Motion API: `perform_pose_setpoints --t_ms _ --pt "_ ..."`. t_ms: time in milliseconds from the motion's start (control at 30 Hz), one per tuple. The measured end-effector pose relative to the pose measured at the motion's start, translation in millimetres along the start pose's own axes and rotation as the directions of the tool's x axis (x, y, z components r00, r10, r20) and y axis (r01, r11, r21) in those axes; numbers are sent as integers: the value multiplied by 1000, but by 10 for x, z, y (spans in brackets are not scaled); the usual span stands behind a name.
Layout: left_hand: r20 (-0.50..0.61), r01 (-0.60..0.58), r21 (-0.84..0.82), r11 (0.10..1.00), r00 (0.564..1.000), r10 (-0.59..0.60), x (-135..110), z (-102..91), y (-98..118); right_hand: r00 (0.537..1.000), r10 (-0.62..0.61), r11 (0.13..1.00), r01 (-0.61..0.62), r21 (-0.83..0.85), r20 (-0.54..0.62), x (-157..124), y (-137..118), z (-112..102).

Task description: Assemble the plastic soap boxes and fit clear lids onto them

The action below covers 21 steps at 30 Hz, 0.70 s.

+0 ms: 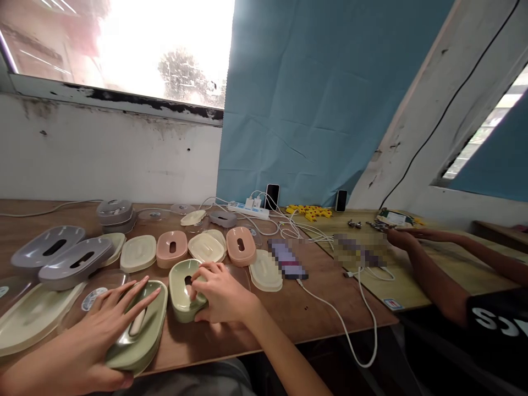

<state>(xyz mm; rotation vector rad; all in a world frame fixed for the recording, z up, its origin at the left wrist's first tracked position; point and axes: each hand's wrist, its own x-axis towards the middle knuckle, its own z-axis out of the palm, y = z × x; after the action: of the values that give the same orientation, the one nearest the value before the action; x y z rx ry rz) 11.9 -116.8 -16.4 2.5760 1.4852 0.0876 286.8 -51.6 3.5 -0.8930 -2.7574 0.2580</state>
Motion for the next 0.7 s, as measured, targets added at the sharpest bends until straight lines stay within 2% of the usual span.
perform_pose_setpoints --t_ms 167,233,333,433,500,567,700 --pt "-61 -14 35 999 998 16 6 72 -13 997 -58 996 55 -66 -44 -55 -13 174" --pt "-82 -19 63 998 996 24 7 92 -15 995 -57 998 53 -46 -86 -98 4 178" --pt "-99 -19 89 996 995 28 8 120 -2 978 -24 999 33 40 -207 -122 80 39" --pt "-118 -31 80 996 992 40 24 154 41 950 34 998 -13 69 -310 -18 237 -192" --pt "-135 -51 77 996 989 61 52 185 87 956 59 998 -56 18 -287 113 370 -323" --pt "-179 -45 82 996 982 59 89 225 140 975 89 992 -104 -66 -202 244 498 -406" --pt "-313 -8 86 996 949 34 146 313 187 986 141 974 -154 -165 -87 371 678 -424"
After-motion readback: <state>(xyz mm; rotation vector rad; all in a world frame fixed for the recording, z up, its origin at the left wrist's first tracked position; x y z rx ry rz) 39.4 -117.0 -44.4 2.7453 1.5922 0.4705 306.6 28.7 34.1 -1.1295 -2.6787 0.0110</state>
